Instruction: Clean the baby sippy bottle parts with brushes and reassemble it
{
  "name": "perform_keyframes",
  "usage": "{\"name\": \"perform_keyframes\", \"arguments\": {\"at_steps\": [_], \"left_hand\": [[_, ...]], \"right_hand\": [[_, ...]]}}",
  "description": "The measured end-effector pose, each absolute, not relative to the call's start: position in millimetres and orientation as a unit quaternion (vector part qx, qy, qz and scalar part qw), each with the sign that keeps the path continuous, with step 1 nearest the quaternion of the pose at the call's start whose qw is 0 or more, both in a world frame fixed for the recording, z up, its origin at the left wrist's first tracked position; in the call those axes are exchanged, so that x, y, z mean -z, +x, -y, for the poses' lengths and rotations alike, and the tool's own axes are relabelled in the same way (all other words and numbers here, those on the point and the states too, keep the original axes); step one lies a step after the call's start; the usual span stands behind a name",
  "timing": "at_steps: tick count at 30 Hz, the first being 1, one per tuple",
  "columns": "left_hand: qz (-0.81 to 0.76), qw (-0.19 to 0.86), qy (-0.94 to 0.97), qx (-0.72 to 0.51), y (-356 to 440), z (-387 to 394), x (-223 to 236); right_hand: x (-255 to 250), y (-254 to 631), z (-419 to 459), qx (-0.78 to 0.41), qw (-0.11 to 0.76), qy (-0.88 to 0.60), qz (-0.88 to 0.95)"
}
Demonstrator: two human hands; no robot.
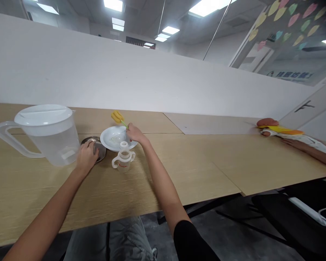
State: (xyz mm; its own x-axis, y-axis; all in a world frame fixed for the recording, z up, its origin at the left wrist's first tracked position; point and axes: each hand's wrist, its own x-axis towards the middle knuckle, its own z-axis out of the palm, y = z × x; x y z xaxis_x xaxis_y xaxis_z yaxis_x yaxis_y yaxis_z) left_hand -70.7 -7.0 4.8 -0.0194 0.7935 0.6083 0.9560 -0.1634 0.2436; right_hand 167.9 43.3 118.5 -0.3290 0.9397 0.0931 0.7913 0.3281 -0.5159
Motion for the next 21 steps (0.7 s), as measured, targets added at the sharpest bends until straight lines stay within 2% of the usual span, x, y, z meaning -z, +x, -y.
{"name": "perform_keyframes", "arguments": {"at_steps": [4, 10, 21], "left_hand": [[0.602, 0.186, -0.696, 0.344, -61, 18, -17], [0.567, 0.179, -0.711, 0.376, -52, 27, -25], [0.567, 0.174, -0.704, 0.389, -55, 23, -19]], "right_hand": [[-90, 158, -67, -0.344, 0.22, -0.541, 0.735], [-70, 148, -78, -0.473, 0.274, -0.536, 0.643], [-68, 149, -83, -0.434, 0.309, -0.546, 0.647]]}}
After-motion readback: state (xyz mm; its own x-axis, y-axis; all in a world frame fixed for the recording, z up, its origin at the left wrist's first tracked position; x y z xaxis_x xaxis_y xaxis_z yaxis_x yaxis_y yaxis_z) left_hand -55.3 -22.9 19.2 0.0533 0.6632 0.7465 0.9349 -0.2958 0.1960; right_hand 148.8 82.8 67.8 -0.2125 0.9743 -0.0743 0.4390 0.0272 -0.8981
